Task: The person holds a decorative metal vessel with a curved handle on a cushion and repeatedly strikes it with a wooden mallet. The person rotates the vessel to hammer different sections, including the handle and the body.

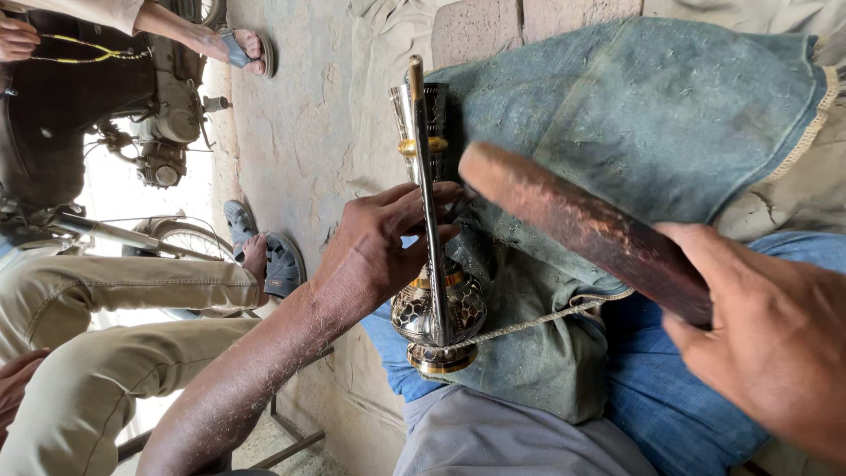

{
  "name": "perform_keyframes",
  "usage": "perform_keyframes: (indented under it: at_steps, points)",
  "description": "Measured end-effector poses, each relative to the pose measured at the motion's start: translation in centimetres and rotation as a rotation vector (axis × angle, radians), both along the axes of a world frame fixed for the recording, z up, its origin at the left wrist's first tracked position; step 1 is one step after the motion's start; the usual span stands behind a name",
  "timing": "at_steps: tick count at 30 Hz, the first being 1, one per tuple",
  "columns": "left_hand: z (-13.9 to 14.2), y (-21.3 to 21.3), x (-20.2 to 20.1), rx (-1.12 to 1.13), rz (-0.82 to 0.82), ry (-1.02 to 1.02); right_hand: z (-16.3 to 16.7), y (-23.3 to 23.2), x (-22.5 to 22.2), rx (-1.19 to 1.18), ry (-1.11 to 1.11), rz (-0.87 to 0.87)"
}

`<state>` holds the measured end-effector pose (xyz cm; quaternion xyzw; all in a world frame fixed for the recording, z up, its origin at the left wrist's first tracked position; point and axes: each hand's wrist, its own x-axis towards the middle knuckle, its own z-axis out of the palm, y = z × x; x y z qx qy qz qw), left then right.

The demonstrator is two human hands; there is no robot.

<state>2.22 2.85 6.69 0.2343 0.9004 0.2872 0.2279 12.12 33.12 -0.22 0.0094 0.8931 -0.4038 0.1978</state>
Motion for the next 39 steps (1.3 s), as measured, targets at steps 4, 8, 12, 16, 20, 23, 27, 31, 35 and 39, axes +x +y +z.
perform_keyframes:
  at_steps: [4,8,12,16,20,23,27,31,35,39]
  points:
    - [0.2,0.1,0.0,-0.081,0.026,-0.015,-0.3,-0.1,0.7,-0.332,-0.008,-0.303]
    - [0.4,0.2,0.1,-0.036,0.003,0.012,-0.3,0.9,0.8,-0.093,-0.194,-0.029]
    - [0.4,0.1,0.2,0.049,-0.006,-0.015,0.4,0.5,0.8,-0.018,-0.146,-0.082]
    - [0.2,-0.2,0.0,-0.028,-0.009,0.013,1.1,-1.0,0.1,-0.518,0.117,-0.407]
    - [0.0,-0.4,-0.1,-0.023,-0.034,0.049,1.3,-0.2,-0.7,-0.039,-0.094,0.113]
    - [0.0,-0.5,-0.1,0.004,-0.014,0.030,1.2,0.0,0.2,0.006,-0.032,-0.052]
    - [0.2,-0.7,0.1,0.005,-0.024,0.041,1.0,-0.5,1.2,-0.330,0.150,-0.334]
    - [0.0,-0.7,0.1,0.018,-0.026,0.032,1.1,-0.3,0.8,-0.145,0.069,-0.177]
    - [0.0,-0.9,0.0,0.030,-0.053,0.072,1.4,-0.3,0.7,-0.287,0.080,-0.250]
    - [0.0,-1.0,0.1,0.040,-0.008,0.031,1.6,-0.7,0.3,-0.411,0.035,-0.316]
